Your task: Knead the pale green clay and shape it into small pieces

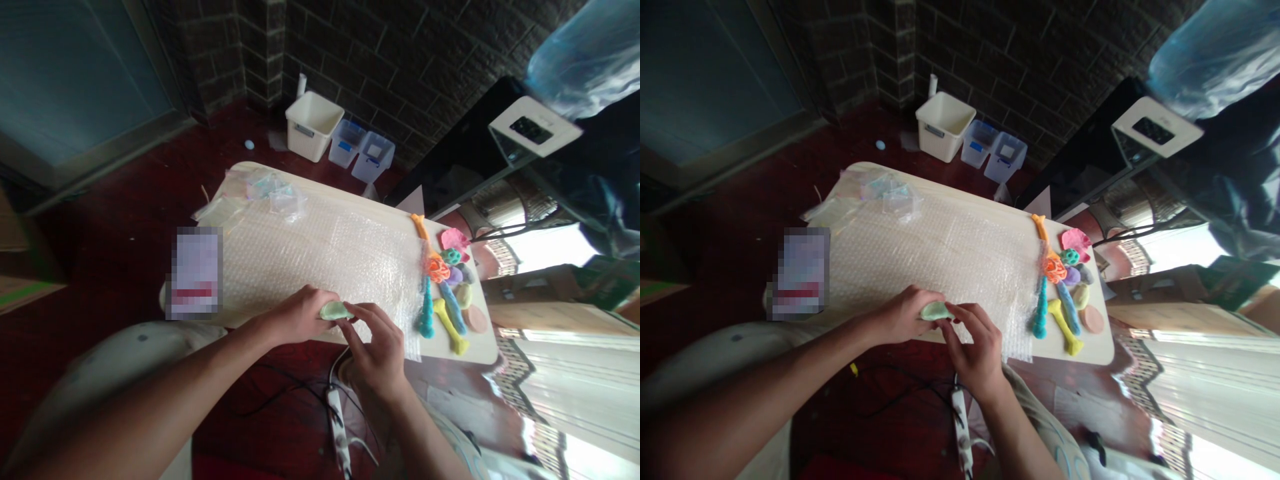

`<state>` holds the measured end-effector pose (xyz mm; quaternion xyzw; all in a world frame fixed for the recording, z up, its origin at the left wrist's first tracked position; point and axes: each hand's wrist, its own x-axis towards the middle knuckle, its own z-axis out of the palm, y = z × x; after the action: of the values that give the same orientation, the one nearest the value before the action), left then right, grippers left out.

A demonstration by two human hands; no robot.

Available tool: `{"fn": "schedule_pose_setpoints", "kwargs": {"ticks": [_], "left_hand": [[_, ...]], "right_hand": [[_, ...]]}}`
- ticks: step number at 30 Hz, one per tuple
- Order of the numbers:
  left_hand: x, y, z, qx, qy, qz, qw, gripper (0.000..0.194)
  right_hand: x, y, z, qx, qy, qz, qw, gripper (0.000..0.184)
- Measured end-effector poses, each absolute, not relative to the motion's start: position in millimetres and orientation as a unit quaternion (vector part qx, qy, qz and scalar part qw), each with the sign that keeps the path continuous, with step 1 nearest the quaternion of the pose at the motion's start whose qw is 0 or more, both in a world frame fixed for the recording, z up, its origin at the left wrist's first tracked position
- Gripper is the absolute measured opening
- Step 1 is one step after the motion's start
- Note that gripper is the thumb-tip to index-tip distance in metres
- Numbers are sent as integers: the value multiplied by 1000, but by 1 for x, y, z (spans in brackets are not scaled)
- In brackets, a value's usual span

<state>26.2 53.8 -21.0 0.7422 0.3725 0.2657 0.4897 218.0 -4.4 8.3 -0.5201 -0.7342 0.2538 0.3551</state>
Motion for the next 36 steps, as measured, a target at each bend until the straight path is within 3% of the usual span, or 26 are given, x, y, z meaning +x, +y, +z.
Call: {"fn": "schedule_pose_setpoints", "kwargs": {"ticks": [7,10,12,18,25,32,36], "left_hand": [[24,51,-23,726,396,251,503,8],[26,51,-22,721,412,265,490,23],[27,51,-24,735,430,257,457,27],[28,49,-28,786,448,205,373,18],[29,54,-22,716,498,246,422,12],[33,57,-26,614,548,295,485,45],[34,56,-25,578,533,310,534,46]], "right_hand": [[213,-2,7,-506,-741,267,352,31],[212,3,5,-502,-730,298,356,44],[211,5,4,-500,-728,311,351,43],[207,4,1,-512,-726,309,341,41],[215,8,-7,-512,-699,328,377,49],[220,12,-11,-525,-662,366,390,43],[218,12,-10,-512,-677,369,379,41]]}}
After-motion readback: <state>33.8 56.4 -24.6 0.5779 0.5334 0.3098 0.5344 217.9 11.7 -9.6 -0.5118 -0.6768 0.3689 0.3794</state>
